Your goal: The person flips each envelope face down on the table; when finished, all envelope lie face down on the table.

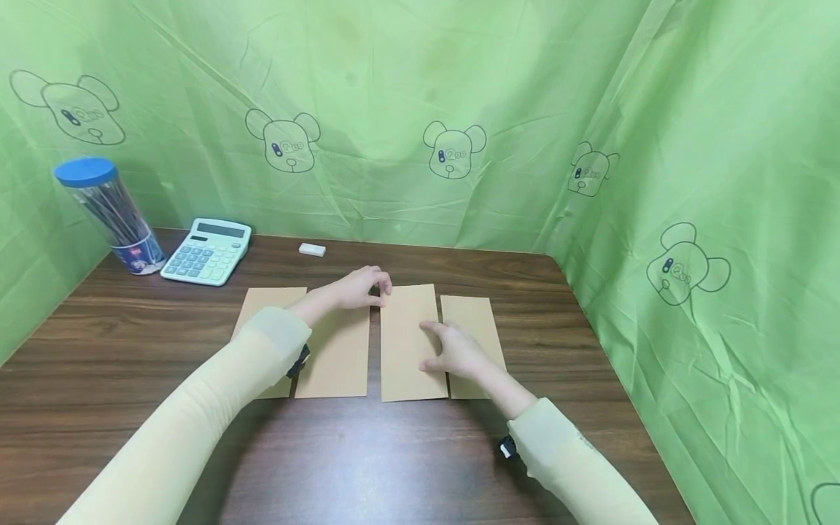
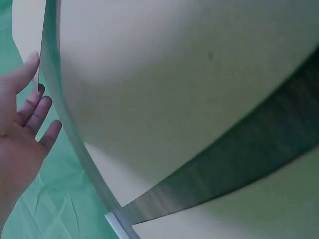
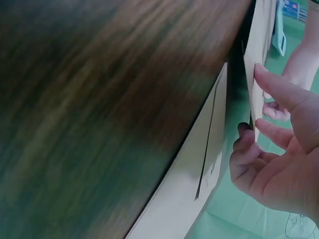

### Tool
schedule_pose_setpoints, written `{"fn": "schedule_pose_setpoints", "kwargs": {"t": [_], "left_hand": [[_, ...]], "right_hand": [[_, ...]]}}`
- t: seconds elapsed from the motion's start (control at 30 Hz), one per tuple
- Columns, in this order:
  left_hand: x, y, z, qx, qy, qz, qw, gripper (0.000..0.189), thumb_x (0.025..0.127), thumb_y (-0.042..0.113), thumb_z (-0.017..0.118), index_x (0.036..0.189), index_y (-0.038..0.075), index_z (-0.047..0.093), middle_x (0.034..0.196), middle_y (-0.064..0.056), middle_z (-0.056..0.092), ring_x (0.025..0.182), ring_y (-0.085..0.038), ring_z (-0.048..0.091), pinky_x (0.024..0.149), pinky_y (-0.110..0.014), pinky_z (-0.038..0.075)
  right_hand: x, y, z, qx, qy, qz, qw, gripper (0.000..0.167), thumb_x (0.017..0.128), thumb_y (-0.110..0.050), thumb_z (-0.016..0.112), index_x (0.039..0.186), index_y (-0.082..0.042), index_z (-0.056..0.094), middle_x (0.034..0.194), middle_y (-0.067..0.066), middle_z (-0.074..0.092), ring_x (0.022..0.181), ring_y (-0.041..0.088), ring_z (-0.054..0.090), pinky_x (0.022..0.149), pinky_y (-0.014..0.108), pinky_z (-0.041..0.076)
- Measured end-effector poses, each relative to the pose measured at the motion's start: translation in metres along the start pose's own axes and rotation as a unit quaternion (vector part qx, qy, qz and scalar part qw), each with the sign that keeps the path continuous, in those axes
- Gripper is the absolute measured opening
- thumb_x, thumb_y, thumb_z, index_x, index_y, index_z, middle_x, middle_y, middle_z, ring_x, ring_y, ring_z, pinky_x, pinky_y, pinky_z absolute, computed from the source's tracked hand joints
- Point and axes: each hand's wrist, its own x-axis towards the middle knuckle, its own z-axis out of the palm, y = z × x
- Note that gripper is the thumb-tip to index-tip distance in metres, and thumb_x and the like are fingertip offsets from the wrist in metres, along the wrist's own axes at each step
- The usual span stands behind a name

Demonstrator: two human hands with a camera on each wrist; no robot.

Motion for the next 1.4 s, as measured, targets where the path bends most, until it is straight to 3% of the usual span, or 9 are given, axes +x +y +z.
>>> {"fn": "schedule_pose_setpoints", "kwargs": {"t": [0.2,0.37,0.8,0.93,1.17,1.4], "left_hand": [[-0.002,-0.001,0.007,0.028,-0.021,-0.038,0.9986,0.046,0.074,0.041,0.078,0.107,0.015,0.057,0.110,-0.004,0.053,0.109,-0.025,0.043,0.093,-0.046,0.033],[-0.004,0.003,0.007,0.049,-0.036,-0.047,0.9970,0.061,0.069,0.050,0.079,0.112,0.015,0.056,0.115,-0.006,0.052,0.113,-0.026,0.041,0.093,-0.045,0.032],[-0.007,0.010,0.006,0.097,-0.045,-0.045,0.9932,0.058,0.071,0.054,0.076,0.111,0.015,0.059,0.117,-0.006,0.049,0.114,-0.028,0.043,0.092,-0.046,0.036],[-0.007,0.013,0.005,0.103,-0.049,-0.050,0.9922,0.058,0.070,0.054,0.076,0.111,0.015,0.060,0.117,-0.006,0.050,0.114,-0.028,0.044,0.096,-0.049,0.036],[-0.007,0.013,0.005,0.114,-0.046,-0.056,0.9909,0.059,0.069,0.055,0.076,0.111,0.015,0.061,0.116,-0.005,0.052,0.113,-0.029,0.046,0.095,-0.049,0.038],[-0.009,0.015,0.006,0.105,-0.045,-0.056,0.9918,0.059,0.071,0.053,0.076,0.113,0.014,0.061,0.116,-0.006,0.052,0.114,-0.030,0.046,0.095,-0.048,0.039]], "right_hand": [[0.006,-0.004,0.005,-0.027,-0.010,0.017,0.9994,0.078,0.070,-0.034,0.083,0.136,-0.011,0.049,0.133,0.011,0.054,0.120,0.031,0.050,0.098,0.046,0.042],[0.008,-0.003,0.005,-0.026,-0.014,0.028,0.9992,0.077,0.069,-0.036,0.083,0.134,-0.012,0.050,0.131,0.013,0.054,0.116,0.031,0.052,0.094,0.047,0.044],[0.007,-0.002,0.001,-0.031,-0.029,0.018,0.9989,0.072,0.069,-0.038,0.083,0.130,-0.012,0.055,0.113,0.015,0.051,0.101,0.027,0.055,0.086,0.044,0.047],[-0.002,0.001,-0.005,-0.011,-0.016,0.002,0.9998,0.073,0.070,-0.035,0.083,0.132,-0.010,0.053,0.109,0.014,0.050,0.093,0.025,0.052,0.080,0.038,0.045],[-0.025,0.021,-0.020,-0.003,0.003,-0.023,0.9997,0.072,0.072,-0.034,0.081,0.134,-0.011,0.050,0.114,0.013,0.050,0.097,0.027,0.054,0.073,0.037,0.044],[-0.045,0.048,-0.035,-0.045,0.037,-0.038,0.9975,0.077,0.068,-0.038,0.083,0.133,-0.013,0.052,0.121,0.011,0.051,0.110,0.033,0.050,0.089,0.054,0.044]]}}
